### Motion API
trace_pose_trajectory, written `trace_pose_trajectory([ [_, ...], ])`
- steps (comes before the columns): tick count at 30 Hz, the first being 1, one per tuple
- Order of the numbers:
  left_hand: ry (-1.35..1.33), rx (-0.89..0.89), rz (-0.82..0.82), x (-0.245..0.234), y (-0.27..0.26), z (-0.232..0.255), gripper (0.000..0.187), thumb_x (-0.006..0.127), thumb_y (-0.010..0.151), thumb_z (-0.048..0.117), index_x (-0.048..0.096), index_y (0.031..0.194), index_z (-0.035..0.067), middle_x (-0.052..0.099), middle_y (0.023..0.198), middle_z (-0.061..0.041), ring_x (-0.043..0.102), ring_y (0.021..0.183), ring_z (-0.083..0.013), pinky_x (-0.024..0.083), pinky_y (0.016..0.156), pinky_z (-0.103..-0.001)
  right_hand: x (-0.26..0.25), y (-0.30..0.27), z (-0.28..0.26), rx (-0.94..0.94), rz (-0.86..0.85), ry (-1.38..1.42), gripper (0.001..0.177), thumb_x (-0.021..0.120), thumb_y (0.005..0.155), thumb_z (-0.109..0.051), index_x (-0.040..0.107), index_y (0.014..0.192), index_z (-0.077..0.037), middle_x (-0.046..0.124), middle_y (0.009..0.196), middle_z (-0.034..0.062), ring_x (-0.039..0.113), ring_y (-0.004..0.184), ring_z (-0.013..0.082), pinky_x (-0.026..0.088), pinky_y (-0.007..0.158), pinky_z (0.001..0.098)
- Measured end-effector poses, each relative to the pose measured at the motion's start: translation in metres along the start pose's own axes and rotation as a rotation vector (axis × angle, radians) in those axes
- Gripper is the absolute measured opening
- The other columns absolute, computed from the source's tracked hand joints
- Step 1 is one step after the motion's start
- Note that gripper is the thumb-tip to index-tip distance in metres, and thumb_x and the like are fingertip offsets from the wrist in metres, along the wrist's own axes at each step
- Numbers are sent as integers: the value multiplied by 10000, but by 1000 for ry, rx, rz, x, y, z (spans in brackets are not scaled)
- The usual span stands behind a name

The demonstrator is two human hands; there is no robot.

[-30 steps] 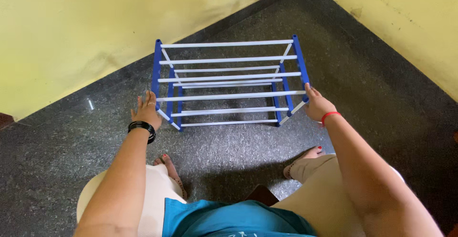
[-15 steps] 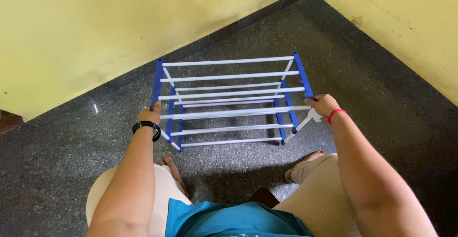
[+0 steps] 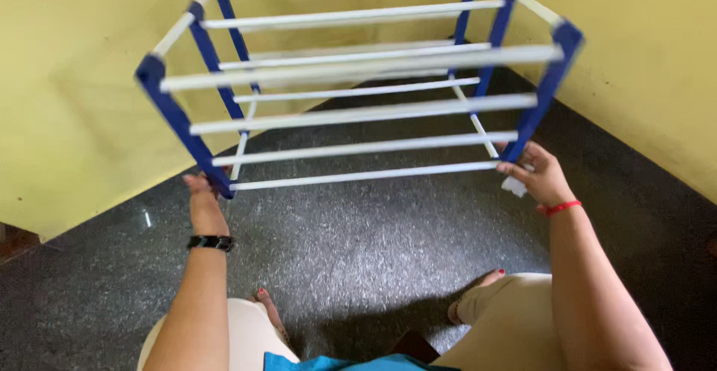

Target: The person assembles a blue and white plastic drying rack by inserting white rods into the blue frame. They repeatedly insert and remove rods to adjust the structure, then lift and rotate the rack to check its stability.

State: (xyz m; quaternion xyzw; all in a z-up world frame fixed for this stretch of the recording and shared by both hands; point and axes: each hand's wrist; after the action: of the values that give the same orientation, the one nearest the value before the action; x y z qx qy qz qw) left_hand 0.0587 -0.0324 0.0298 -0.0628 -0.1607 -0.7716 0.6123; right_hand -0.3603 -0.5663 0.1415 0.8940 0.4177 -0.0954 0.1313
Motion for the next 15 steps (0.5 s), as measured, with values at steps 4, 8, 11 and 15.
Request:
trace_pose_trajectory([
  [4,-334,-92,227,-3,-11,-19,561,366,1127,631,503,1447,192,573,1404,28,527,1314,-137,298,1164,-373,13,-4,25,167,83,-119,326,807,851,-93,714,1163,-69,767,1062,54,696,1006,162,556,903,354],
  [8,-519,39,201,-10,-11,-43,352,456,1125,452,594,1185,134,664,1087,2,610,1043,-169,450,974,-361,30,-8,48,224,29,-161,272,818,832,-124,748,1092,-84,782,1039,52,702,1037,184,543,953,391],
  [11,-466,11,265,-13,-1,-40,323,460,1104,448,566,1033,152,606,888,-2,589,856,-171,478,844,-353,35,-11,53,160,-63,-230,227,821,837,-151,785,1052,-88,791,1013,70,705,1028,202,538,959,402],
  [15,-252,-158,259,2,-3,-7,376,453,1105,533,585,1082,182,594,853,23,587,818,-148,445,783,-334,32,-11,51,175,-68,-261,215,799,845,-173,766,1044,-98,793,983,51,713,999,159,544,917,354],
])
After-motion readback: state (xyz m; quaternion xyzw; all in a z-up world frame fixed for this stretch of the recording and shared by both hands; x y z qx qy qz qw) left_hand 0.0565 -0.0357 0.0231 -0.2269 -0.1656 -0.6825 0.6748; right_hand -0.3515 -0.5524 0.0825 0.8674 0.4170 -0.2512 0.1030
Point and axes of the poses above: each hand's wrist, its own y-axis towards the middle knuckle, its own x-axis out of the palm, z = x × y
